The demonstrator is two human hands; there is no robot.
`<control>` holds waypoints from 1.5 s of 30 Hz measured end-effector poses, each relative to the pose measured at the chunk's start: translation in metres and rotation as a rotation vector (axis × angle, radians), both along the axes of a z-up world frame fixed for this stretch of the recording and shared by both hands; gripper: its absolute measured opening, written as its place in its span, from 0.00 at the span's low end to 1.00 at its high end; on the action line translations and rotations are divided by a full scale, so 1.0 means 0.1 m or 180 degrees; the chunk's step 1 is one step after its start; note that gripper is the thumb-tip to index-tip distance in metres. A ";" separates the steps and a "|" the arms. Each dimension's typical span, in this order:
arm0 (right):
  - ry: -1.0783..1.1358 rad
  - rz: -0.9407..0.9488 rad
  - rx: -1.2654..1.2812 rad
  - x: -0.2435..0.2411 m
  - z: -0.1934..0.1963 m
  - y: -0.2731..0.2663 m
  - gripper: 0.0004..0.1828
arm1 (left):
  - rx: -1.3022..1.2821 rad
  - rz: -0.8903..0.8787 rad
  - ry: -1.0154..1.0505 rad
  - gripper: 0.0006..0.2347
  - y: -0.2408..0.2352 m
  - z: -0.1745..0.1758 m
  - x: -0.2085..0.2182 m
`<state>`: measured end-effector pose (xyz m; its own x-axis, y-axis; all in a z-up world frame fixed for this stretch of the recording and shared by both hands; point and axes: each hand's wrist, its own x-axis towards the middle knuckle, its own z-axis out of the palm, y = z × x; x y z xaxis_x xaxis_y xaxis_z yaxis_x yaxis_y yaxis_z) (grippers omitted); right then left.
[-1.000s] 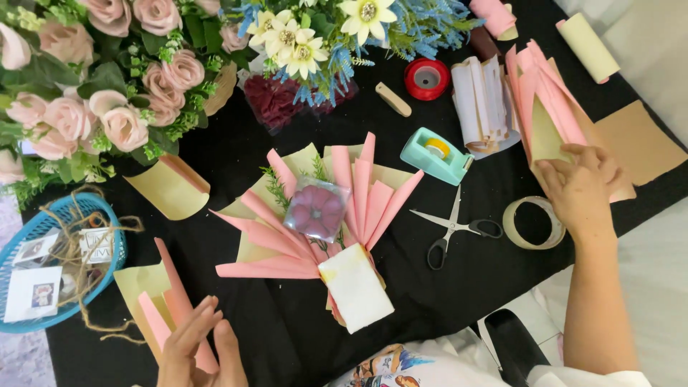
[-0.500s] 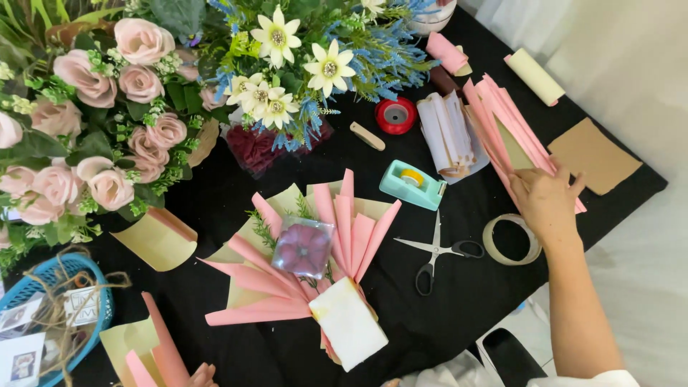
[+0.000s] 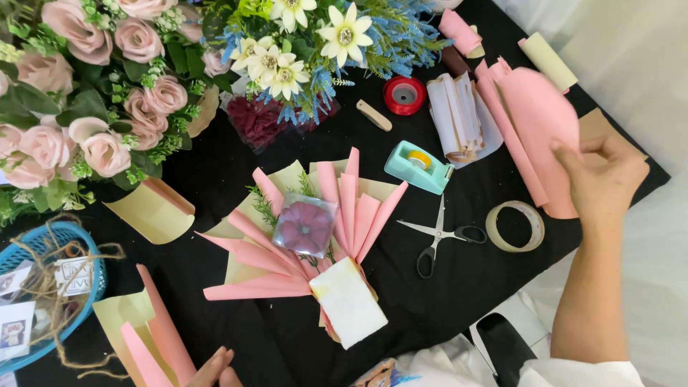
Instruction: The person wraps a floral arrangement in pink and yellow paper, folding the sheets around the base and securing them. They use a utility knife to trim the paper edges and a stapler to fasten the layers, creating a finished bouquet presentation.
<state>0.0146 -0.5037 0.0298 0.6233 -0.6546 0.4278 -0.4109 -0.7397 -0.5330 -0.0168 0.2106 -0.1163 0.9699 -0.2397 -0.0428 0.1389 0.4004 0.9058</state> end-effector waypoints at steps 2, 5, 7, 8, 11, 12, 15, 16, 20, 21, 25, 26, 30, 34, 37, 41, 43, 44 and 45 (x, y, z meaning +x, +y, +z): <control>-0.0792 0.0474 0.0757 -0.05 0.23 0.15 0.16 | 0.2985 0.1397 -0.1180 0.09 -0.94 1.13 -0.07; -0.0467 0.1216 -0.0057 -0.26 0.71 0.82 0.17 | 0.2174 0.1051 -0.0868 0.08 -1.58 1.83 -0.01; -0.0371 0.2303 -0.0133 -0.15 1.08 1.47 0.18 | 0.1174 0.0565 -0.0645 0.12 -1.81 1.76 0.10; -0.0310 0.3377 -0.0197 -0.10 1.26 1.80 0.19 | 0.0153 0.0099 -0.0430 0.19 -1.91 1.73 0.10; -0.0197 0.4783 -0.1188 -0.18 1.17 2.34 0.09 | -0.1879 -0.0980 0.1273 0.32 -2.20 1.54 0.25; -0.0178 0.4910 -0.1103 -0.19 1.12 2.41 0.09 | -0.1884 -0.0838 0.1320 0.32 -2.17 1.47 0.22; -0.0326 0.5619 -0.0663 -0.18 0.96 2.59 0.10 | -0.2289 -0.0842 0.1811 0.34 -2.06 1.26 0.10; -0.0506 0.5596 -0.0708 -0.15 0.90 2.62 0.08 | -0.2603 -0.1061 0.2108 0.36 -2.03 1.21 0.09; -0.0461 0.5343 -0.0718 -0.09 0.77 2.74 0.07 | -0.2326 -0.1489 0.1637 0.38 -1.94 1.49 0.07; -0.0446 0.5411 -0.0699 -0.07 0.67 2.78 0.07 | -0.2352 -0.1421 0.1634 0.38 -1.94 1.50 0.01; -0.1047 0.4932 -0.0530 0.08 0.37 3.01 0.16 | -0.2156 -0.0812 0.1344 0.31 -1.98 1.35 -0.03; -0.1339 0.4673 -0.0339 0.09 0.30 3.12 0.18 | -0.1821 -0.0664 0.0913 0.30 -1.97 1.28 -0.06; -0.1447 0.4589 -0.0345 0.11 0.04 3.17 0.18 | -0.0963 -0.0594 0.0495 0.26 -1.93 1.10 -0.03; -0.0859 0.4381 -0.0468 0.11 0.05 3.22 0.13 | -0.0407 -0.0144 0.0217 0.25 -1.92 1.17 -0.01; -0.0534 0.4199 -0.0236 0.07 0.15 3.28 0.10 | -0.0173 0.0349 0.0010 0.23 -1.89 1.25 0.03; 0.0144 0.4329 0.1592 -0.10 0.22 3.40 0.21 | 0.0105 0.0880 -0.0219 0.21 -1.87 1.34 0.07; 0.0275 0.4338 0.2101 -0.16 0.10 3.40 0.21 | 0.0064 0.0965 -0.0227 0.21 -1.90 1.32 0.07; 0.0397 0.4320 0.2596 -0.18 0.03 3.39 0.23 | 0.0015 0.1036 -0.0248 0.20 -1.92 1.31 0.08; 0.0393 0.4316 0.2602 -0.19 -0.03 3.40 0.23 | 0.0020 0.1031 -0.0247 0.20 -1.93 1.30 0.08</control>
<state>-0.0045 -0.1642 0.0268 0.9139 0.3734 0.1590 0.2180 -0.1211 -0.9684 -0.0087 0.0177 0.0137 0.9961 0.0817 0.0337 -0.0642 0.4068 0.9113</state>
